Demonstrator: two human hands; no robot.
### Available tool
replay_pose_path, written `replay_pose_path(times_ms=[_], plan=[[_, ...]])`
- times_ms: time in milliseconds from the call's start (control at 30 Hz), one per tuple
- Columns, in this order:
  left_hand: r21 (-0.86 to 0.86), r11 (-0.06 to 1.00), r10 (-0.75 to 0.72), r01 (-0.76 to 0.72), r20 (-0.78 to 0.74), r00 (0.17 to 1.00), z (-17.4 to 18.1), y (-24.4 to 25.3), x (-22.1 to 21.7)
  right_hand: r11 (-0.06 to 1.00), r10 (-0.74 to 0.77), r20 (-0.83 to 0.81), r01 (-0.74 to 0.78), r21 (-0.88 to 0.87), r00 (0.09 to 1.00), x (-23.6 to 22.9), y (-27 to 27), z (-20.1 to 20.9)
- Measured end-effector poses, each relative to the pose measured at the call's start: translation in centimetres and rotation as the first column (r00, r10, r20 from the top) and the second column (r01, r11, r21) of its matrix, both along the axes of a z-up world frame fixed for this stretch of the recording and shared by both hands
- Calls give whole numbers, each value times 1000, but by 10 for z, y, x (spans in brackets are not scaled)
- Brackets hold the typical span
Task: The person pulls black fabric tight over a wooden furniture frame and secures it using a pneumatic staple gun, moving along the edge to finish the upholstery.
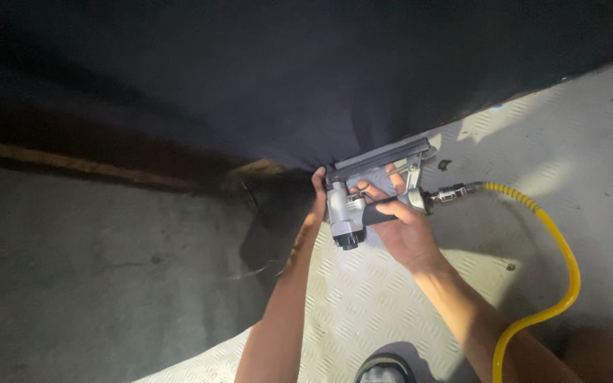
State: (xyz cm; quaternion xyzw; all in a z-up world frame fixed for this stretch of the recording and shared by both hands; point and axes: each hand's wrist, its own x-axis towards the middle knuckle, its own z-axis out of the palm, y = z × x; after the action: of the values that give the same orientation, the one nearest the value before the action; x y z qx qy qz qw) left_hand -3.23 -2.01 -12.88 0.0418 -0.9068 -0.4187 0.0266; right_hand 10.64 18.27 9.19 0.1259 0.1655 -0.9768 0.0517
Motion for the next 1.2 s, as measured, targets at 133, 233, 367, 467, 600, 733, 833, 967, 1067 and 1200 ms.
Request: replay_pose_path(times_ms=[133,233,367,467,600,733,833,967,1067,1200], plan=[[674,729,-231,-122,409,883,-37,-8,-17,999,-40,97,37,29,994,-7,-3,0],[612,778,-185,-141,438,880,-35,-9,-14,998,-66,125,65,10,990,-10,-5,4],[529,844,-136,-83,361,922,2,-11,3,994,-99,104,103,-35,990,-11,-9,8],[510,858,-136,-58,335,932,45,-6,16,992,-116,120,121,-36,986,-10,-9,5],[392,915,-51,-96,349,936,107,-8,30,988,-143,154,149,-26,978,-12,-10,-2],[406,872,-1,-272,558,830,153,0,37,988,-144,75,148,-48,987,-12,-8,-12],[391,836,128,-386,545,829,177,1,48,987,-148,48,151,-59,988,-11,-10,-16],[736,541,311,-407,275,910,195,-7,62,982,-140,-17,136,-134,990,-9,-12,-17],[849,379,347,-369,239,907,199,-24,69,983,-143,-10,141,-120,990,0,-11,-19],[953,195,303,-232,167,938,201,-54,65,987,-158,-81,154,-44,984,15,-6,-19]])
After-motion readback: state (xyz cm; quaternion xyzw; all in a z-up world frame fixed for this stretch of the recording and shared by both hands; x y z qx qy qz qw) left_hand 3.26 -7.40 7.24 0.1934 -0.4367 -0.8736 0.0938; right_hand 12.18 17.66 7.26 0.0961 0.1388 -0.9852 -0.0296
